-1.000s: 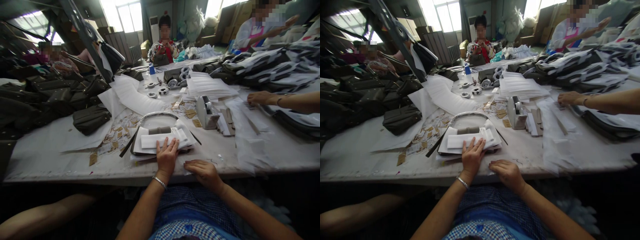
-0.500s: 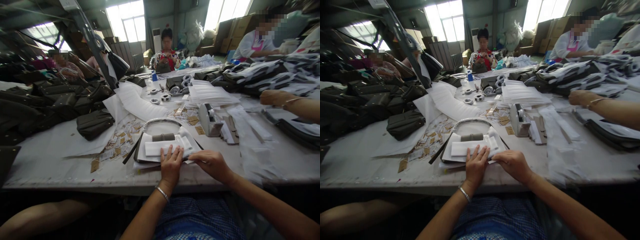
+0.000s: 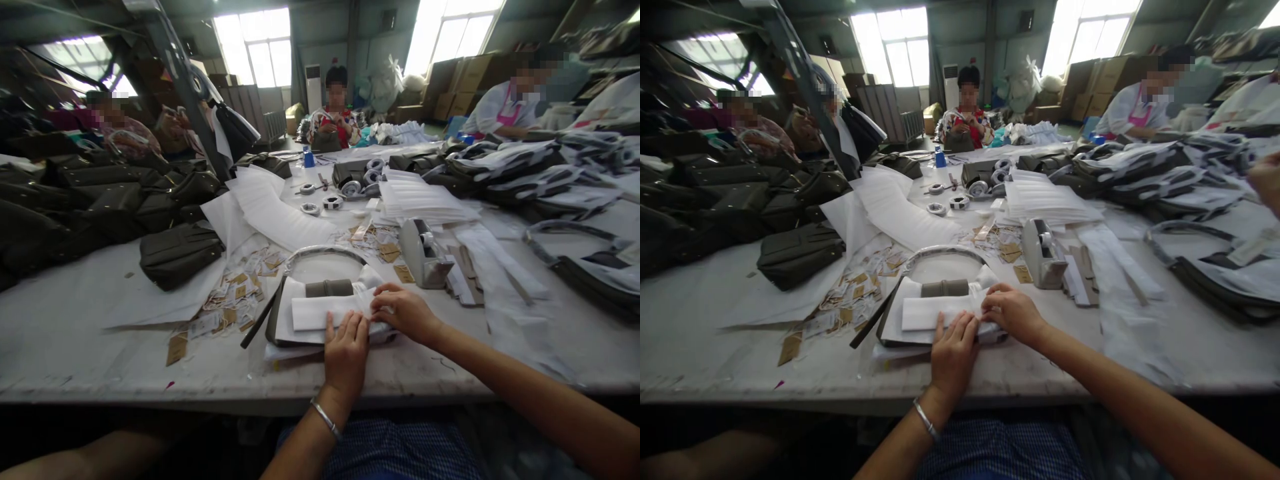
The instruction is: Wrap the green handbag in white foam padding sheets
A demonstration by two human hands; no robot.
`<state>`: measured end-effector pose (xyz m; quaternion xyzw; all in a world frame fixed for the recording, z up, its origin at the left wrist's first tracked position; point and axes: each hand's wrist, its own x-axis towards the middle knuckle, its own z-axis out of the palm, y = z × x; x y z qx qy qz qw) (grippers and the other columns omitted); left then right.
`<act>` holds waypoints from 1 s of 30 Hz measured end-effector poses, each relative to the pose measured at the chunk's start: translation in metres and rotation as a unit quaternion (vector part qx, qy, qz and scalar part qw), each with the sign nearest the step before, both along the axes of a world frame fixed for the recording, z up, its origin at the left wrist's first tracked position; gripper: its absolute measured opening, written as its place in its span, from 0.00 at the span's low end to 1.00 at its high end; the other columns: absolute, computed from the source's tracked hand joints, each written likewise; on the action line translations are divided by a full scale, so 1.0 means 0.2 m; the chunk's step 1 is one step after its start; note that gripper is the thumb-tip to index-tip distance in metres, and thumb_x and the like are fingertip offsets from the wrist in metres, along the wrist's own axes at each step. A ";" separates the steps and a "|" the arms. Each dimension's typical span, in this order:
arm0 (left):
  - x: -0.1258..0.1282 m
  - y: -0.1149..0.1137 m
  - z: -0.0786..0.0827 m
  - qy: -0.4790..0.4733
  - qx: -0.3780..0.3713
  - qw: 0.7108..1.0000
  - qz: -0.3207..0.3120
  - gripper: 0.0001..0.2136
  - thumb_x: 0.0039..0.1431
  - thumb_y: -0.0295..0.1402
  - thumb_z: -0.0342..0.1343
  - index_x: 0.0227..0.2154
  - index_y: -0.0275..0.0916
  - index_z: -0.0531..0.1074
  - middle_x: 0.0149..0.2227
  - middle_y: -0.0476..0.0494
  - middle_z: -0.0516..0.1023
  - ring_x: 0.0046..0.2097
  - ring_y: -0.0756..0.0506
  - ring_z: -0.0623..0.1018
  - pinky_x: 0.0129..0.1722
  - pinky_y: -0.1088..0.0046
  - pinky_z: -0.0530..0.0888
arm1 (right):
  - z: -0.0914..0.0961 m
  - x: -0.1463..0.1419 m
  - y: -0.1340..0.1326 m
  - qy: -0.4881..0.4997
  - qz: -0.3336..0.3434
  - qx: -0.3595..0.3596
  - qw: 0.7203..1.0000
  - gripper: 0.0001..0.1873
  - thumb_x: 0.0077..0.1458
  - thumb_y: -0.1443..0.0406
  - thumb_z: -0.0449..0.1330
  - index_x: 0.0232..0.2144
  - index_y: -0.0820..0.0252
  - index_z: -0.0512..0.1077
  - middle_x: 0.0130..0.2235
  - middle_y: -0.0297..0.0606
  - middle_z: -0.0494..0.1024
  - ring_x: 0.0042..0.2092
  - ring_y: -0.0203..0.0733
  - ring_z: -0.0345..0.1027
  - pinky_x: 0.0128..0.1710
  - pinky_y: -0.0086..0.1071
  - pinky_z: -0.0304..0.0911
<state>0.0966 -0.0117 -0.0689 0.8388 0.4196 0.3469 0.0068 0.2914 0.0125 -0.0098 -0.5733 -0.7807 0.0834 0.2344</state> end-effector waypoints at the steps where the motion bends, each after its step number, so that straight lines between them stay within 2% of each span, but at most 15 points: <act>1: 0.00 0.00 0.01 -0.004 -0.004 1.000 -0.002 0.13 0.66 0.32 0.55 0.52 0.42 0.72 0.54 0.46 0.79 0.57 0.45 0.75 0.69 0.49 0.57 | 0.00 0.00 0.01 -0.009 0.005 -0.016 1.000 0.02 0.52 0.65 0.70 0.30 0.54 0.80 0.39 0.37 0.79 0.45 0.44 0.74 0.44 0.33 0.69; 6: -0.01 0.00 0.02 -0.014 -0.010 1.000 -0.011 0.14 0.67 0.33 0.53 0.54 0.40 0.70 0.54 0.44 0.79 0.57 0.45 0.76 0.69 0.51 0.58 | 0.02 -0.02 0.07 -0.050 0.016 -0.068 0.996 0.06 0.49 0.67 0.71 0.29 0.55 0.78 0.36 0.36 0.78 0.44 0.47 0.70 0.43 0.36 0.68; 10: -0.02 0.00 0.00 0.008 0.020 1.000 -0.005 0.17 0.68 0.32 0.53 0.58 0.47 0.68 0.55 0.46 0.77 0.57 0.46 0.76 0.68 0.52 0.60 | 0.04 -0.02 0.09 -0.057 0.015 -0.078 0.995 0.06 0.50 0.68 0.70 0.29 0.54 0.76 0.36 0.34 0.78 0.44 0.46 0.69 0.40 0.34 0.66; 15: -0.05 0.01 -0.01 0.027 0.076 0.996 -0.037 0.14 0.68 0.30 0.52 0.54 0.48 0.72 0.58 0.48 0.76 0.59 0.44 0.75 0.66 0.54 0.64 | 0.04 -0.02 0.11 -0.054 0.000 -0.078 0.996 0.06 0.51 0.66 0.69 0.29 0.54 0.75 0.35 0.33 0.78 0.42 0.44 0.70 0.36 0.31 0.64; 21: -0.04 0.01 -0.01 0.026 0.048 0.998 -0.029 0.15 0.66 0.31 0.55 0.54 0.46 0.71 0.55 0.51 0.77 0.57 0.44 0.76 0.62 0.55 0.69 | 0.00 -0.07 0.11 -0.021 -0.040 -0.040 0.998 0.05 0.54 0.69 0.64 0.34 0.56 0.72 0.34 0.34 0.77 0.37 0.41 0.71 0.35 0.30 0.65; 23: -0.03 0.02 -0.01 0.023 0.042 0.998 -0.034 0.15 0.66 0.30 0.54 0.54 0.45 0.72 0.55 0.50 0.78 0.56 0.44 0.77 0.62 0.55 0.70 | 0.02 0.01 0.10 0.004 -0.047 -0.011 0.999 0.05 0.57 0.70 0.61 0.36 0.56 0.72 0.37 0.35 0.78 0.37 0.39 0.72 0.37 0.30 0.66; 25: -0.03 0.03 -0.01 0.019 0.038 0.998 -0.039 0.15 0.67 0.29 0.53 0.54 0.45 0.72 0.54 0.49 0.78 0.55 0.44 0.78 0.61 0.56 0.71 | 0.09 0.17 0.08 0.048 -0.080 0.047 0.994 0.05 0.60 0.68 0.60 0.39 0.57 0.74 0.40 0.37 0.79 0.37 0.39 0.74 0.39 0.31 0.69; 28: -0.02 0.03 -0.01 0.019 0.039 0.999 -0.034 0.15 0.68 0.31 0.50 0.54 0.45 0.72 0.54 0.48 0.79 0.55 0.43 0.78 0.59 0.55 0.73 | 0.25 0.38 0.06 0.091 -0.207 0.164 0.960 0.11 0.63 0.60 0.59 0.39 0.60 0.77 0.39 0.43 0.82 0.33 0.42 0.76 0.36 0.34 0.69; 30: -0.01 0.01 0.00 0.041 0.053 0.998 -0.016 0.14 0.69 0.34 0.49 0.53 0.47 0.73 0.52 0.48 0.80 0.53 0.43 0.79 0.57 0.55 0.75 | 0.30 0.34 0.09 0.104 -0.251 0.219 0.937 0.22 0.66 0.53 0.53 0.35 0.63 0.79 0.38 0.49 0.82 0.33 0.43 0.76 0.35 0.37 0.66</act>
